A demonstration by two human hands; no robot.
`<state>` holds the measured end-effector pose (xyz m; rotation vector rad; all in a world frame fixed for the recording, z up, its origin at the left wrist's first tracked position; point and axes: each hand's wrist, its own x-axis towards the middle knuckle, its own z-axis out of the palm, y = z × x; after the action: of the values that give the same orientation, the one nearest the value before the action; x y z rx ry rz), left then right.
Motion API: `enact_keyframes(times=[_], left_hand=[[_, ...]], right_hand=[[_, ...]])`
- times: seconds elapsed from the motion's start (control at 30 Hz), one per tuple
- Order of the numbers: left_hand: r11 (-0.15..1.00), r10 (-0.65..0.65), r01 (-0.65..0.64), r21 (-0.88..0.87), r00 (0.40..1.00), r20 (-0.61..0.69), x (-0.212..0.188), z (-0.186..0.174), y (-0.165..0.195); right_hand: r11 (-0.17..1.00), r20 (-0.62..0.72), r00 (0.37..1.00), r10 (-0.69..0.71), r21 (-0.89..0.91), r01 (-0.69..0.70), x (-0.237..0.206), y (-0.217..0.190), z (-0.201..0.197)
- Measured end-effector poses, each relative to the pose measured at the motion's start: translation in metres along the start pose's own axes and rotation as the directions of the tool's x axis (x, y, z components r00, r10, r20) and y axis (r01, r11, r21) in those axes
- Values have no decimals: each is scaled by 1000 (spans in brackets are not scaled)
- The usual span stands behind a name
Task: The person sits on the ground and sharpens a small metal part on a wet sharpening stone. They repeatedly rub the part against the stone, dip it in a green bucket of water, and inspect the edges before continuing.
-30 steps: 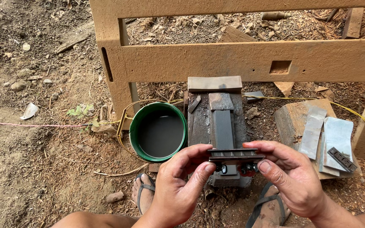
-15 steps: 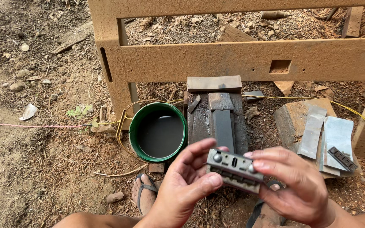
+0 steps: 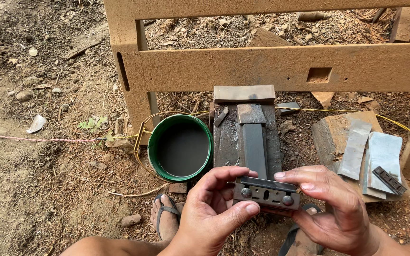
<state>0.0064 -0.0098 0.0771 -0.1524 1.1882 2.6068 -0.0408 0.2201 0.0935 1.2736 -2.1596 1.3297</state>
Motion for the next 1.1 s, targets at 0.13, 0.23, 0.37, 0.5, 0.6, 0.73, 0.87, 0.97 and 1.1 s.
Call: enact_keyframes(times=[0.13, 0.23, 0.37, 0.5, 0.6, 0.73, 0.87, 0.97, 1.1], left_hand=[[1000, -17, 17, -3, 1000, -11, 1, 0, -1], [1000, -21, 21, -5, 1000, -15, 1, -1, 0], [1000, -3, 4, 9, 1000, -2, 3, -3, 0], [990, -141, 141, 28, 990, -15, 5, -6, 2], [968, -222, 222, -114, 975, 19, 7, -8, 2], [987, -158, 154, 55, 985, 71, 9, -10, 0], [973, -167, 174, 154, 984, -60, 11, -11, -3], [968, -194, 217, 127, 966, -170, 14, -13, -8], [951, -262, 296, 91, 926, -272, 18, -17, -15]], right_hand=[[1000, 3, 1000, 1, -2, -1, -2, 2, -1], [1000, 9, 1000, 6, -1, -6, -6, 5, -1], [999, 26, 1000, 8, -44, -7, -14, 10, 0], [939, 54, 940, 336, 64, -339, -28, 14, 3], [567, 148, 692, 706, 467, -678, -36, 16, 6], [117, 330, 512, 793, 743, -659, -39, 19, 8], [104, 331, 425, 842, 673, -732, -34, 19, 9], [531, 109, 579, 808, 291, -796, -26, 15, 9], [918, 31, 979, 203, -353, -179, -15, 8, 12]])
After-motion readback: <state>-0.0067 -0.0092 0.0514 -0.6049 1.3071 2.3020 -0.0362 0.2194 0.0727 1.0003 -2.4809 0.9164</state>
